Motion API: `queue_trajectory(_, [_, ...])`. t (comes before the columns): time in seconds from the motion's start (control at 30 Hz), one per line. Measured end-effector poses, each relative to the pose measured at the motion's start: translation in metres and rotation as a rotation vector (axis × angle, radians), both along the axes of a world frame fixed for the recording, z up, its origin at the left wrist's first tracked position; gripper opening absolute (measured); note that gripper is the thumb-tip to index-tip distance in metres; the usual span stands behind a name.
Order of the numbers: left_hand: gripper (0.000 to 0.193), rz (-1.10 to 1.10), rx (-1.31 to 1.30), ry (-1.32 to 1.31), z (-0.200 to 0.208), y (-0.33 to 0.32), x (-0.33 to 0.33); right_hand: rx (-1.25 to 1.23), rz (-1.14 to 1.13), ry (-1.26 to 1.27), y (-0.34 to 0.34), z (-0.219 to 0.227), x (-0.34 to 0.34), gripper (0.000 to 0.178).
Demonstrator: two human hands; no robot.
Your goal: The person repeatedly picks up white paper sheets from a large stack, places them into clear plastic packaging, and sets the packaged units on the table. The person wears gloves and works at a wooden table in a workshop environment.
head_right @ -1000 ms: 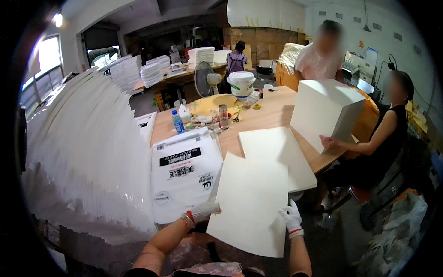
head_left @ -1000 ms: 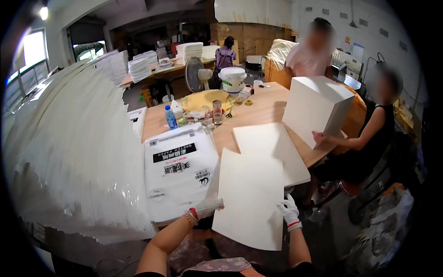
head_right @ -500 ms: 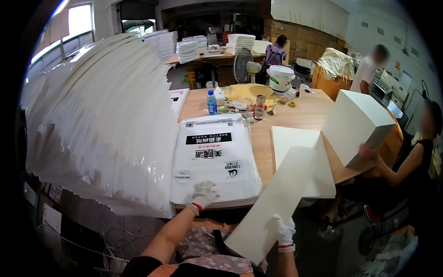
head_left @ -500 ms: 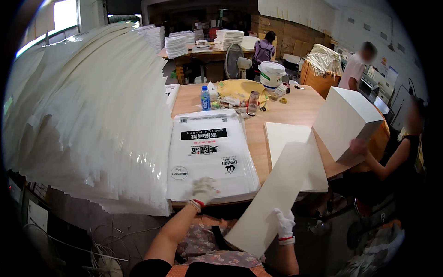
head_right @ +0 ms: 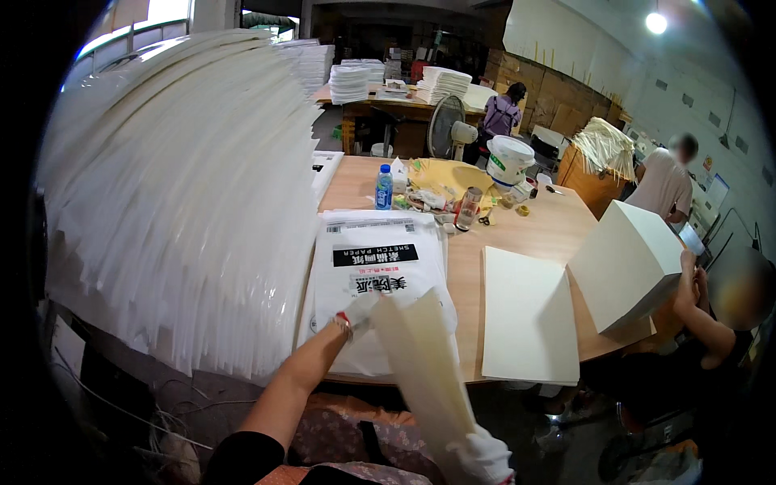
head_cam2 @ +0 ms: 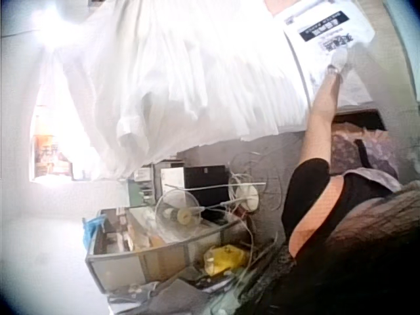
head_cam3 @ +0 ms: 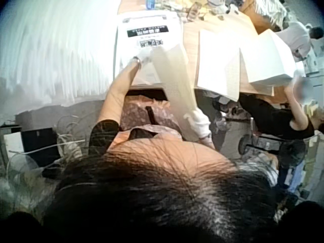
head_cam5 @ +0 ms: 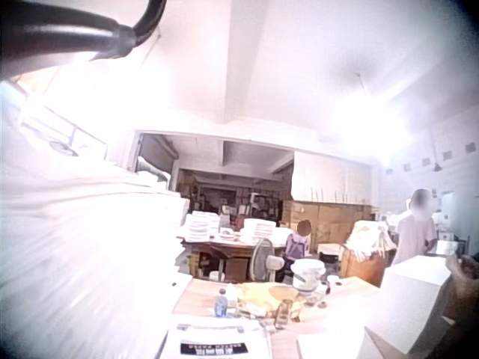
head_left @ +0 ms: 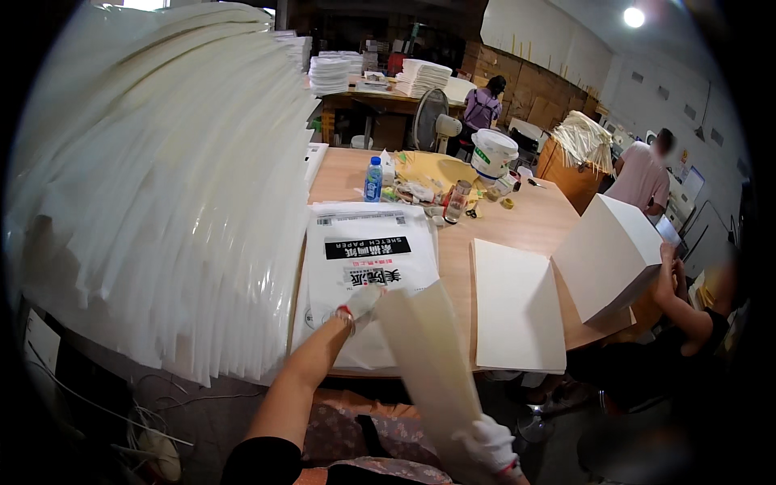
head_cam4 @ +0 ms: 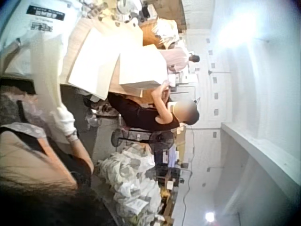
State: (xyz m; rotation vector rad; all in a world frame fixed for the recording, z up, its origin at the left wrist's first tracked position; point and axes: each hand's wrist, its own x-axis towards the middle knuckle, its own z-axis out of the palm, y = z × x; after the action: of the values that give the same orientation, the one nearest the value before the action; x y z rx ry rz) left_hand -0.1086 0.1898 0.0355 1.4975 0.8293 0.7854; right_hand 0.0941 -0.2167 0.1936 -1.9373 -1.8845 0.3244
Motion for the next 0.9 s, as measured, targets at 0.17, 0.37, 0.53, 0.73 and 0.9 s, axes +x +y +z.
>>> queue_trajectory(0.17, [0.025, -0.187, 0.021, -0.277, 0.142, -0.032, 0.043, -0.19, -0.023, -0.132, 0.033, -0.043, 0.017, 0.031])
queue_trajectory(0.37, [0.055, -0.406, 0.732, 0.326, 0.126, -0.189, 0.089, 0.013, -0.245, 0.205, 0.12, -0.056, 0.028, 0.032])
queue_trajectory(0.53, [0.046, -0.383, 0.66, 0.643, 0.082, -0.205, 0.054, 0.161, -0.558, -0.139, 0.133, -0.189, 0.087, 0.041])
queue_trajectory(0.73, [0.024, 0.288, 0.619, 0.244, -0.001, -0.165, -0.065, 0.155, -0.344, 0.052, 0.176, -0.215, 0.127, 0.034])
queue_trajectory(0.9, [0.023, 0.445, 0.221, 0.495, -0.027, -0.196, -0.112, -0.262, -0.456, 0.198, 0.104, -0.177, 0.083, 0.09])
